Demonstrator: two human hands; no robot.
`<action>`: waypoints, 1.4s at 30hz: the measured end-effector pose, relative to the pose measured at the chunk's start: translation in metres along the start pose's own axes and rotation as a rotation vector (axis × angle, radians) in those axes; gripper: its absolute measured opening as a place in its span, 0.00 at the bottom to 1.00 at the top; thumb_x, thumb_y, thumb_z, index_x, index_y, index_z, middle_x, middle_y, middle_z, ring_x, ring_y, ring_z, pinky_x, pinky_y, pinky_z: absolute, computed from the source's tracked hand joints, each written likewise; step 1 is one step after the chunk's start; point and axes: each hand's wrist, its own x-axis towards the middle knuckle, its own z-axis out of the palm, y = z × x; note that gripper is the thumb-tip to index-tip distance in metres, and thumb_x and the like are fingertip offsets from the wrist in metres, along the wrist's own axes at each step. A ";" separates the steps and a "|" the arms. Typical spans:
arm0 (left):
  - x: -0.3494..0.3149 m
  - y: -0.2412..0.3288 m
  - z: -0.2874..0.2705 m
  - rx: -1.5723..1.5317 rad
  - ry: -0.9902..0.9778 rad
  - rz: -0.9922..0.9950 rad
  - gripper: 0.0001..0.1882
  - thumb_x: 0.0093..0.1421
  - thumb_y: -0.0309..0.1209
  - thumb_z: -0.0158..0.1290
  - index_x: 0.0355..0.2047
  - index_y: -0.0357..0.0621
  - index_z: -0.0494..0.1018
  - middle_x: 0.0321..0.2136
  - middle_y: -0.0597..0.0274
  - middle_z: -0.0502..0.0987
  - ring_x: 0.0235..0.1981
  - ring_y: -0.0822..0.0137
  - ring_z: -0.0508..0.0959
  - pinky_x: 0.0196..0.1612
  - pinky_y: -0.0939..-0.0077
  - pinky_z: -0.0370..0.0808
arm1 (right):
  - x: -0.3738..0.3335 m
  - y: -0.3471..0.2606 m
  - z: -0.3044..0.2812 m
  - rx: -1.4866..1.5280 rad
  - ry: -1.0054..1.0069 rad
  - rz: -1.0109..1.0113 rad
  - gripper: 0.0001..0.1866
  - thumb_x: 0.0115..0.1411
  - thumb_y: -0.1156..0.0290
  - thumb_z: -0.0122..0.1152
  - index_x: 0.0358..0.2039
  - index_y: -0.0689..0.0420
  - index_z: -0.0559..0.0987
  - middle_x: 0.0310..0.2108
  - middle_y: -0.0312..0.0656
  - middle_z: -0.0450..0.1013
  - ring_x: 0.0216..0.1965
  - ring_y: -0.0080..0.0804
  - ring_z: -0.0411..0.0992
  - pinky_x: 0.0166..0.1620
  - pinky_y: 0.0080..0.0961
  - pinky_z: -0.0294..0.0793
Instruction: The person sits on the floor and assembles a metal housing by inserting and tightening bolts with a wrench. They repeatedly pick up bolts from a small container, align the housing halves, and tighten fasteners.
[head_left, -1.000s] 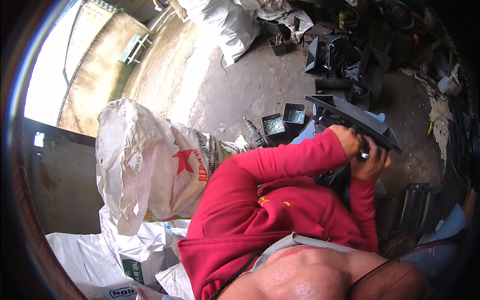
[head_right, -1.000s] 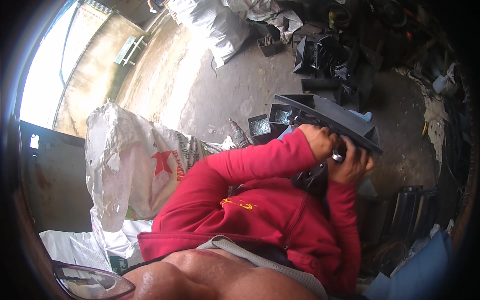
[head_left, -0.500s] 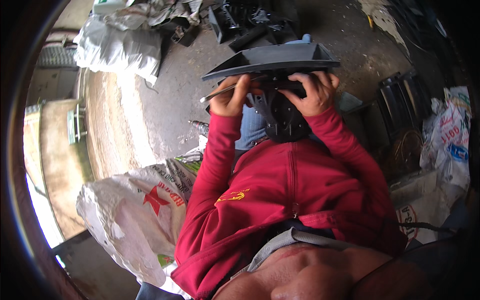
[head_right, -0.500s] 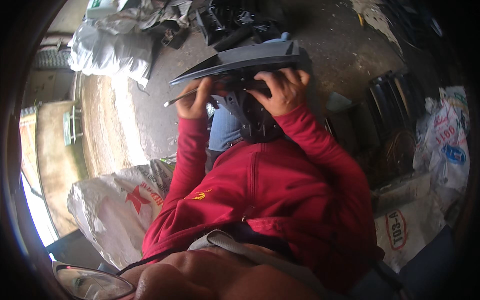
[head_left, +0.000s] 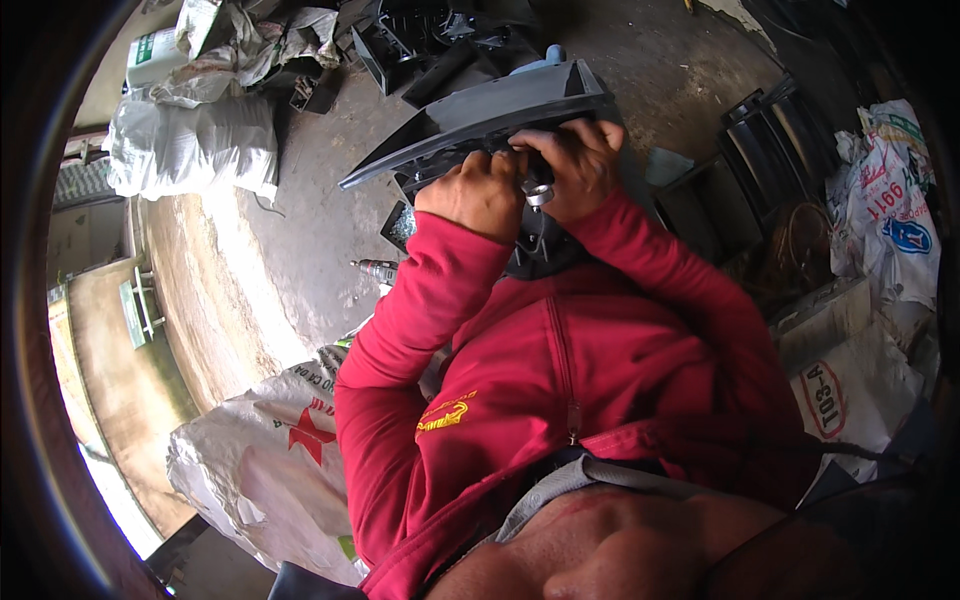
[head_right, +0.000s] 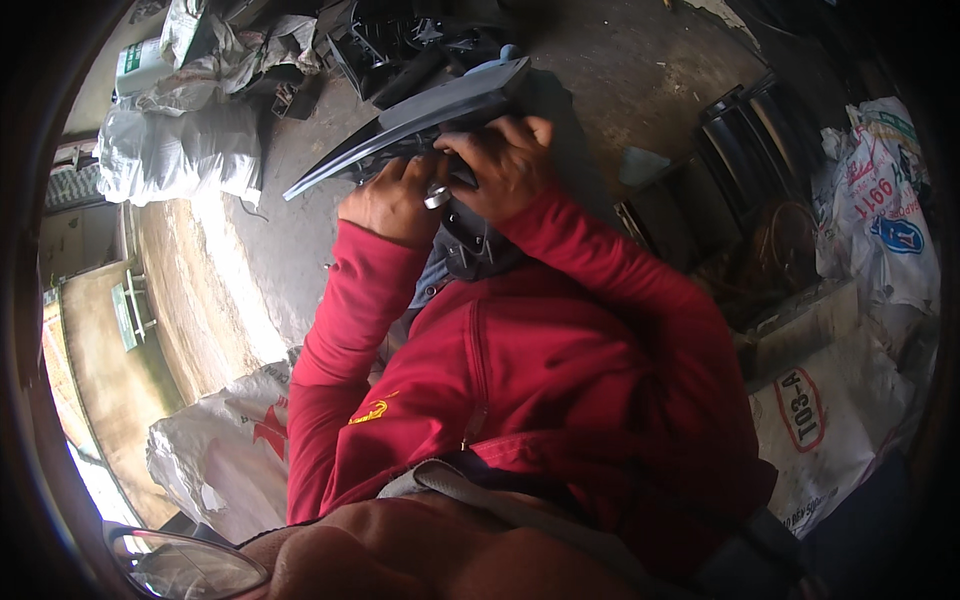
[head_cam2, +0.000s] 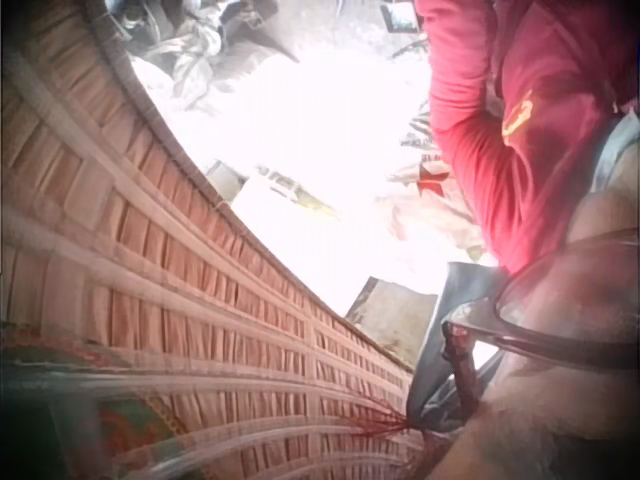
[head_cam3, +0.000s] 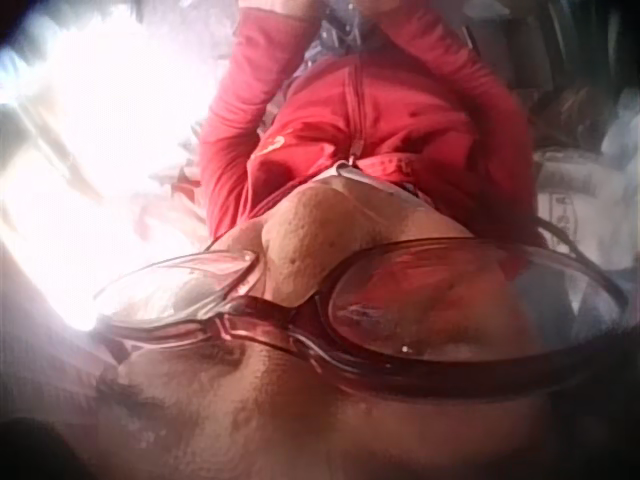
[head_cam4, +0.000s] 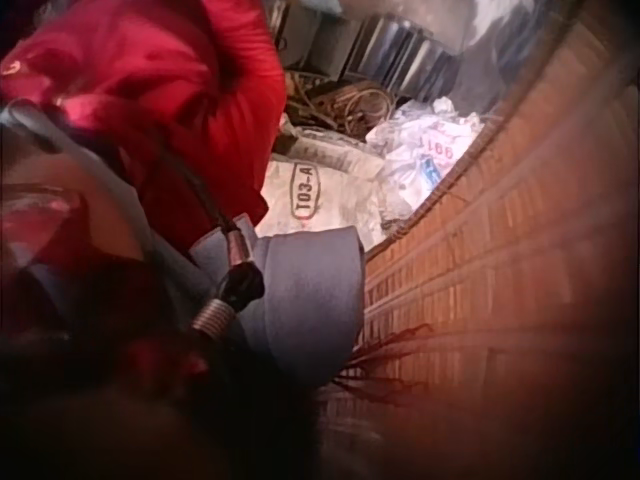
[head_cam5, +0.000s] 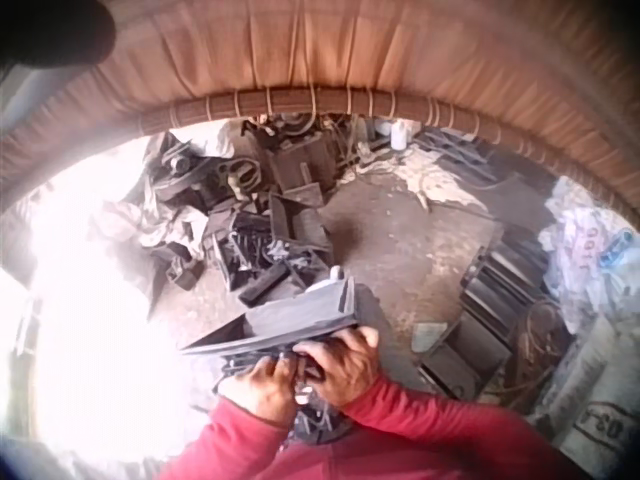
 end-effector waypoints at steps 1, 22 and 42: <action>0.002 0.001 0.000 0.030 -0.013 0.004 0.08 0.57 0.38 0.58 0.38 0.56 0.78 0.25 0.63 0.78 0.23 0.57 0.80 0.24 0.63 0.76 | 0.000 0.000 0.000 0.011 0.004 0.005 0.24 0.40 0.61 0.73 0.41 0.40 0.77 0.30 0.23 0.77 0.38 0.26 0.70 0.48 0.37 0.57; -0.005 -0.011 0.009 -0.168 0.164 0.036 0.05 0.58 0.31 0.57 0.33 0.46 0.74 0.22 0.57 0.77 0.21 0.55 0.80 0.24 0.68 0.76 | -0.002 0.001 0.000 0.010 -0.045 0.016 0.30 0.41 0.60 0.73 0.48 0.37 0.76 0.28 0.25 0.73 0.37 0.28 0.70 0.48 0.38 0.56; -0.032 -0.041 0.035 -1.287 0.291 -0.461 0.13 0.66 0.33 0.54 0.39 0.32 0.76 0.26 0.55 0.82 0.23 0.72 0.80 0.22 0.84 0.71 | -0.004 0.009 0.001 -0.023 0.038 -0.038 0.23 0.39 0.55 0.76 0.36 0.39 0.77 0.31 0.20 0.73 0.37 0.22 0.69 0.46 0.35 0.56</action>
